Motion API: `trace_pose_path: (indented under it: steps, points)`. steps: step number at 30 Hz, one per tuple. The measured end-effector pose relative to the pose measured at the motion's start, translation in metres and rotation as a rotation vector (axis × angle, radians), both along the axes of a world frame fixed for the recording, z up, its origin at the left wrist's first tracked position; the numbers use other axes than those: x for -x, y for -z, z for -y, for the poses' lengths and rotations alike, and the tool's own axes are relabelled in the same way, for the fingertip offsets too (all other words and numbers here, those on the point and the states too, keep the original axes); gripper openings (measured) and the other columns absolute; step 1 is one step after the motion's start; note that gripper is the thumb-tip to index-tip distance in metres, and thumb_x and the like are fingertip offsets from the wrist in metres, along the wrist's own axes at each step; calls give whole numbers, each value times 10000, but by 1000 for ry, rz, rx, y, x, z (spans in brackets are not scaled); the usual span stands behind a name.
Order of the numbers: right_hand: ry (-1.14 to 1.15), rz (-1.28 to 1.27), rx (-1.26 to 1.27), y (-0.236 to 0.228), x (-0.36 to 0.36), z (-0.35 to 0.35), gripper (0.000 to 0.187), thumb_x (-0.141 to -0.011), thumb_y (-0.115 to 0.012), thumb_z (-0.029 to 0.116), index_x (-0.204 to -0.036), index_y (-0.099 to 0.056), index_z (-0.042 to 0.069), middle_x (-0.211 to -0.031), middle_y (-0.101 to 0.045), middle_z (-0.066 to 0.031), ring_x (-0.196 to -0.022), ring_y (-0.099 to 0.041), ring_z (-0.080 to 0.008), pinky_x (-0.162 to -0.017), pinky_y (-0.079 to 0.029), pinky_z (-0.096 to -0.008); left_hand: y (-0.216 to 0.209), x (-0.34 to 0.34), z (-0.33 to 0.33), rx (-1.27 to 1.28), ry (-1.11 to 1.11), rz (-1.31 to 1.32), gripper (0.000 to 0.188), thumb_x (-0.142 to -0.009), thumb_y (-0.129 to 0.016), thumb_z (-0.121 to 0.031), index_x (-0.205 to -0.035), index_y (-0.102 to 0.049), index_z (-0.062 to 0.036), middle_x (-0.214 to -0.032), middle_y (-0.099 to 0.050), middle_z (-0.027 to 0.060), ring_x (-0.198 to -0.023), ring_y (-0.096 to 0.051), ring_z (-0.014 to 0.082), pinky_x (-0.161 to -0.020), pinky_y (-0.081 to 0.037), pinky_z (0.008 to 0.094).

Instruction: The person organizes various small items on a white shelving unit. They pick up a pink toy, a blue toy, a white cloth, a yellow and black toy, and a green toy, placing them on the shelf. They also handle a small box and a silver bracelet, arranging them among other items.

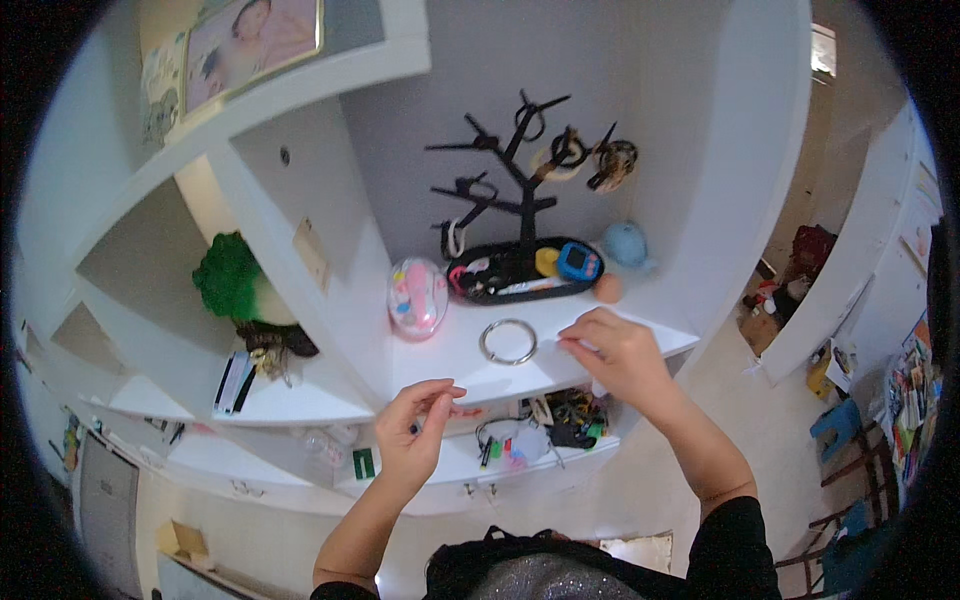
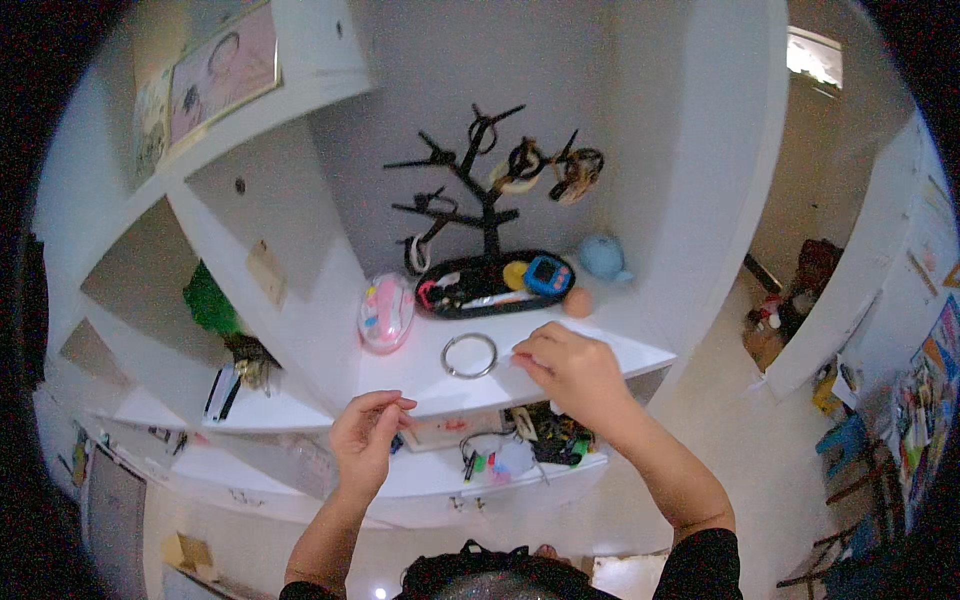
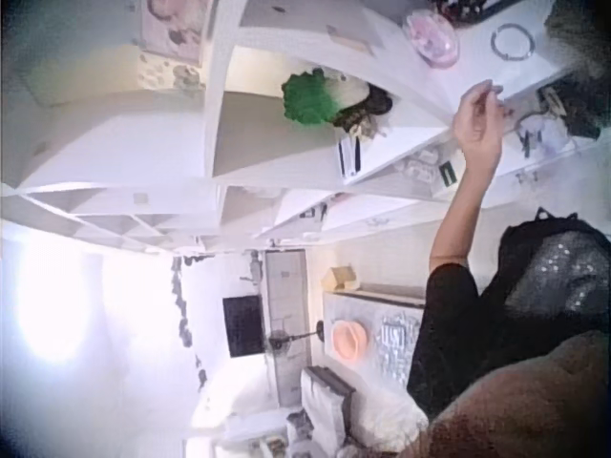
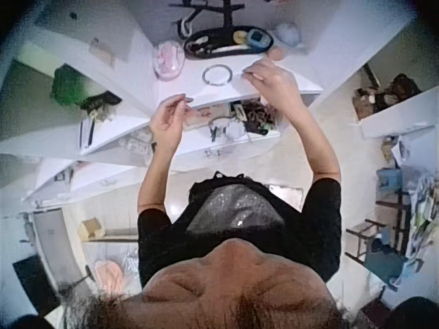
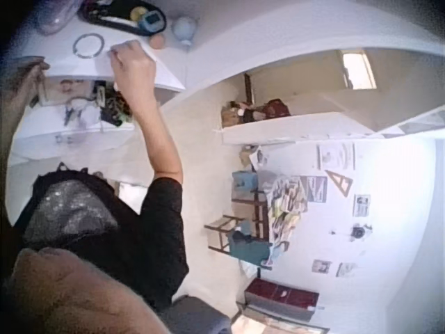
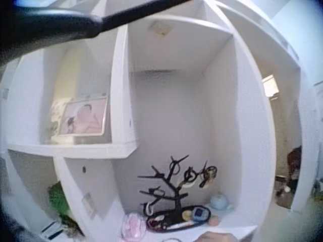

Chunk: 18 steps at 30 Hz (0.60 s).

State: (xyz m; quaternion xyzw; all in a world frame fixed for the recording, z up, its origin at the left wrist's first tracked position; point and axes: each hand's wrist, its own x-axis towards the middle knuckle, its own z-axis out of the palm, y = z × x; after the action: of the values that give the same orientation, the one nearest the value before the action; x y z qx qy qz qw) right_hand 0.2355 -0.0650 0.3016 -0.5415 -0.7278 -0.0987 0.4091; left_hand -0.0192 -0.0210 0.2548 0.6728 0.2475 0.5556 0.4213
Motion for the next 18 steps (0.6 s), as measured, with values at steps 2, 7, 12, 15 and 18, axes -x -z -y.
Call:
trace_pose_path:
  steps: [2, 7, 12, 15, 18]
  points:
    - [4, -109, -26, 4, 7, 9, 87, -764, -667, 119, -828, -661, 61, -814, -615, -69, -653, -609, -236, -573, -500, -323, 13, 14, 7, -101, -63, -45, 161, -871, -520, 14, -1028, -549, 35, -897, -641, 151, -730, -614, 159, -663, -507, 269]
    - [94, -222, -46, 52, 0, 28, 85, -773, -662, 82, -841, -646, 34, -820, -610, -85, -703, -603, -202, -619, -483, -284, 66, 45, 26, -31, -111, -28, 171, -872, -513, 19, -1041, -540, 21, -851, -639, 167, -698, -611, 173, -615, -508, 283]
    - [281, -603, -38, 133, -12, 58, 82, -797, -651, 79, -845, -633, 15, -794, -591, -54, -721, -546, -126, -653, -426, -237, 118, 79, 28, 316, -179, -65, 206, -891, -524, -66, -1082, -523, 12, -853, -643, 115, -651, -581, 115, -587, -481, 231]
    - [403, -988, 189, 179, -14, 84, 103, -835, -626, 112, -874, -630, 17, -801, -577, -12, -708, -507, -102, -637, -407, -228, 149, 83, 17, 441, -134, -147, 226, -896, -527, -102, -1098, -517, -2, -866, -641, 97, -647, -572, 105, -568, -463, 223]
    - [399, -1217, 227, 211, -11, 90, 171, -862, -600, 162, -955, -626, 20, -825, -573, 12, -737, -488, -81, -662, -384, -219, 181, 85, 7, 574, -96, -261, 251, -873, -569, -120, -1099, -524, -22, -857, -643, 82, -648, -578, 110, -565, -469, 230]
